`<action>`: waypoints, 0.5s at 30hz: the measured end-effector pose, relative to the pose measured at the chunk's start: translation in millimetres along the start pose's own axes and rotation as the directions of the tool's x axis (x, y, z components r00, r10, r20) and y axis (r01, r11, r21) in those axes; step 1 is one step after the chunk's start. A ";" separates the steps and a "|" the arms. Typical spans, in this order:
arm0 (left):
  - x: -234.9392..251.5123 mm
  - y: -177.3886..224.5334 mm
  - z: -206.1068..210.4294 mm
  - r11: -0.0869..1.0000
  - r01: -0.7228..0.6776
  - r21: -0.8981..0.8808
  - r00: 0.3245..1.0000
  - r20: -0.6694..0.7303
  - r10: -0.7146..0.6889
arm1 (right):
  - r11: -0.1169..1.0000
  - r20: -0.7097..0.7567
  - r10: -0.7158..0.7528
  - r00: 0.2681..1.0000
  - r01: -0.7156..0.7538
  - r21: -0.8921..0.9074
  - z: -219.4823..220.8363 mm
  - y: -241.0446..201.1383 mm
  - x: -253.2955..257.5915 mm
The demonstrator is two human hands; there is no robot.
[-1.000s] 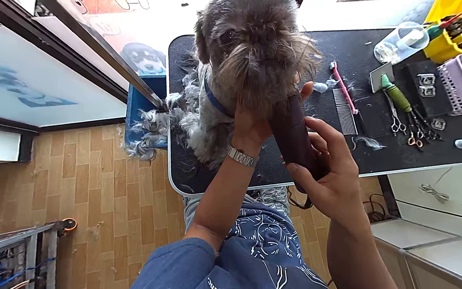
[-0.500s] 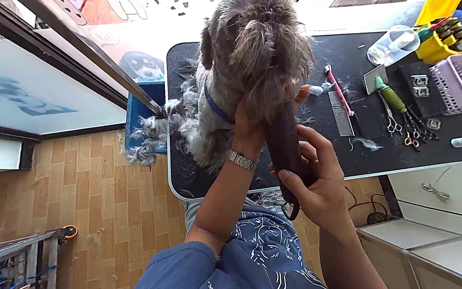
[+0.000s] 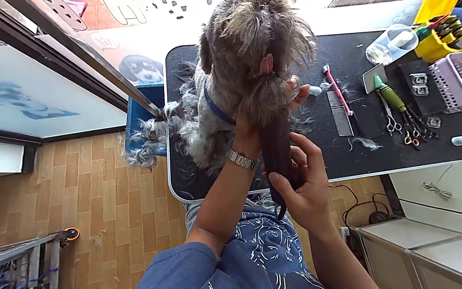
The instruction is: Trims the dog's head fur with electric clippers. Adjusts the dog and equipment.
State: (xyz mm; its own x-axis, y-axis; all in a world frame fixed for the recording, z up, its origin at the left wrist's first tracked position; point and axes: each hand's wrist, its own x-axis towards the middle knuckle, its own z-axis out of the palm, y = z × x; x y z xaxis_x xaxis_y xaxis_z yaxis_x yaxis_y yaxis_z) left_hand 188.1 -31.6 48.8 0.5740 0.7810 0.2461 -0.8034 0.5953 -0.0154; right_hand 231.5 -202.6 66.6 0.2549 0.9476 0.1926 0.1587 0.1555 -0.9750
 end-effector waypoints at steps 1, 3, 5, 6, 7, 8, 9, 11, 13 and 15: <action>4.4 -0.2 -7.0 0.999 0.016 -0.040 0.999 0.045 -0.014 | 1.000 0.001 0.000 1.000 0.000 -0.005 0.6 -0.5 0.2; 8.7 -0.4 -10.8 0.998 0.021 -0.059 0.998 0.052 -0.018 | 1.000 0.000 0.015 1.000 -0.015 -0.020 0.5 -2.8 0.5; 5.9 -0.7 -4.2 0.999 0.004 -0.043 1.000 0.011 -0.004 | 0.999 -0.006 0.035 0.999 -0.035 -0.024 -0.2 -6.1 0.9; 4.1 -0.9 1.1 1.000 -0.004 -0.023 1.000 -0.004 0.003 | 0.999 -0.012 0.043 0.999 -0.043 -0.025 -0.2 -7.6 1.6; 4.5 -1.3 2.3 1.000 -0.010 -0.015 1.000 0.000 0.010 | 0.998 -0.017 0.049 0.999 -0.050 -0.025 0.1 -8.8 2.5; 6.1 -2.4 0.1 1.000 -0.014 -0.015 1.000 0.016 0.014 | 0.998 -0.020 0.050 0.999 -0.051 -0.030 0.5 -9.7 3.6; 8.5 -3.9 -4.3 1.000 -0.016 -0.011 0.999 0.051 0.016 | 0.998 -0.022 0.042 0.999 -0.043 -0.043 1.2 -10.1 4.9; 11.3 -8.8 -10.8 0.999 -0.024 -0.047 0.996 0.081 0.028 | 0.998 -0.034 0.021 0.999 -0.023 -0.058 4.4 -10.6 7.2; 11.1 -13.3 -8.0 0.994 -0.035 -0.107 0.999 0.025 0.038 | 0.997 -0.052 -0.010 0.999 0.006 -0.082 8.0 -10.6 9.5; 6.6 -15.9 -5.1 0.992 -0.065 -0.108 0.998 -0.007 0.065 | 0.995 -0.062 -0.042 0.997 0.036 -0.098 10.3 -11.7 12.8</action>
State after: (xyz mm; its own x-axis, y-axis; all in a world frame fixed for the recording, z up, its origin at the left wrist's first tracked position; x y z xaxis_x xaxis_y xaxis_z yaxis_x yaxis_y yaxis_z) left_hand 205.5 -34.9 45.7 0.5221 0.8191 0.2377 -0.8170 0.5602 -0.1362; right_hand 223.1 -189.3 79.4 0.3068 0.9211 0.2398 0.2600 0.1612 -0.9521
